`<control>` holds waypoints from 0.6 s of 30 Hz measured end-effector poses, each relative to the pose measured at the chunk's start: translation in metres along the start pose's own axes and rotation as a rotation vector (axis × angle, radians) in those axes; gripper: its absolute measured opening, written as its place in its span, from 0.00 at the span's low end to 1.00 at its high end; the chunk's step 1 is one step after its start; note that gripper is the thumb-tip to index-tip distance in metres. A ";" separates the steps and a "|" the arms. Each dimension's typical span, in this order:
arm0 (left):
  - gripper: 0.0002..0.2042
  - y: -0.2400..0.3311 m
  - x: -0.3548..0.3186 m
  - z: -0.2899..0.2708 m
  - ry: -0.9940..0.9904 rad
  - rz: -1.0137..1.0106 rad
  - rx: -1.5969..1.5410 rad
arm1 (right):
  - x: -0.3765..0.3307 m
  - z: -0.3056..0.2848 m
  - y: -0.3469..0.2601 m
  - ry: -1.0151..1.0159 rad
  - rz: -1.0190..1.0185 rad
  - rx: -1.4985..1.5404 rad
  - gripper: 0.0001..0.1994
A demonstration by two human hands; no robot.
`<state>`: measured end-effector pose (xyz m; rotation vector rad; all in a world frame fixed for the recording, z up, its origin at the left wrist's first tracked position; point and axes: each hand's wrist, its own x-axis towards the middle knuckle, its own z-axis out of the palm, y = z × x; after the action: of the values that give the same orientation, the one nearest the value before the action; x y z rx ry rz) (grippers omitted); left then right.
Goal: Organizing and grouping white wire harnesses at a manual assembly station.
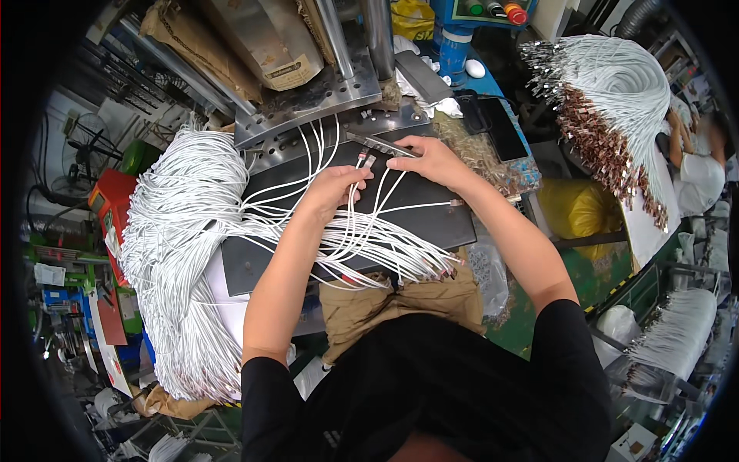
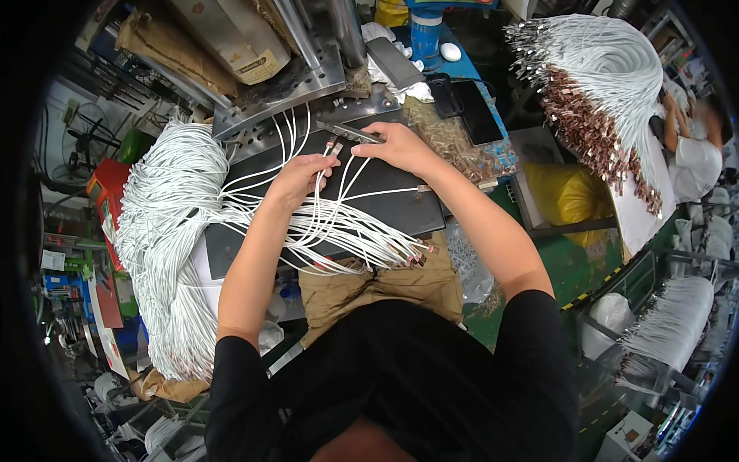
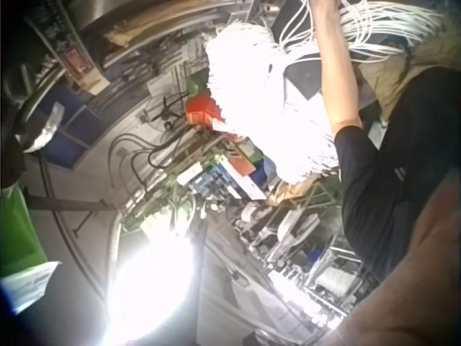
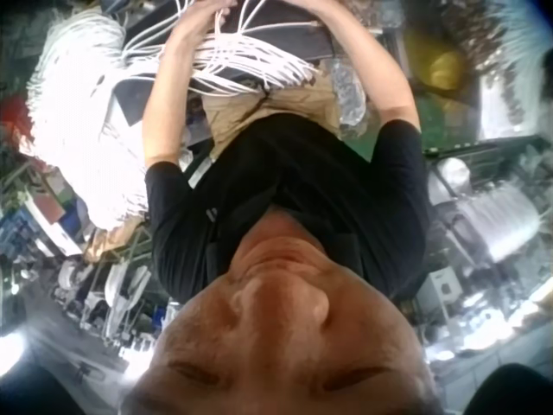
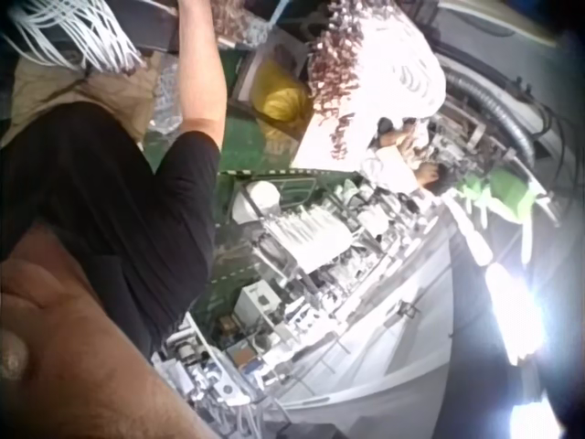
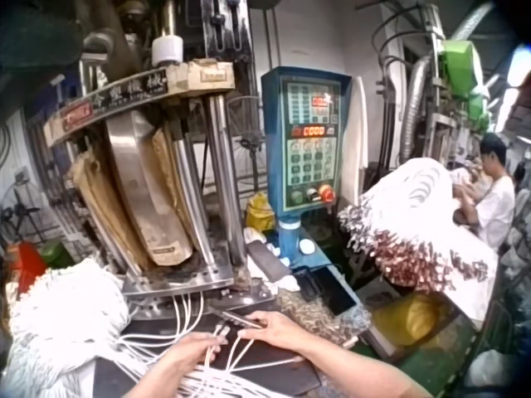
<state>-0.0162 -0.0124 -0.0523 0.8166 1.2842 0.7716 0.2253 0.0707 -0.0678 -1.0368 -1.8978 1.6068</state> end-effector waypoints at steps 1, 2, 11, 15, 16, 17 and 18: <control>0.13 -0.001 0.001 0.000 0.001 -0.001 -0.001 | 0.000 0.000 0.000 0.013 0.023 0.045 0.23; 0.12 -0.001 0.002 0.001 0.007 -0.017 0.022 | 0.000 0.000 0.000 0.012 0.023 0.045 0.23; 0.13 -0.006 -0.003 0.014 0.061 -0.005 0.038 | -0.003 0.003 0.000 -0.031 -0.028 -0.065 0.22; 0.12 -0.002 -0.002 0.015 0.051 -0.001 0.056 | 0.001 0.003 0.009 0.005 -0.048 -0.031 0.24; 0.12 -0.001 -0.002 0.016 0.044 0.002 0.070 | 0.000 0.005 0.008 -0.013 -0.081 -0.082 0.25; 0.12 -0.002 -0.003 0.018 0.044 0.002 0.069 | -0.002 0.005 0.008 -0.031 -0.114 -0.132 0.25; 0.12 -0.004 -0.005 0.019 0.072 0.020 0.039 | -0.004 0.005 0.007 -0.031 -0.113 -0.133 0.25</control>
<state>0.0025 -0.0207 -0.0514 0.8401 1.3604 0.8001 0.2260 0.0653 -0.0753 -0.9431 -2.0687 1.4592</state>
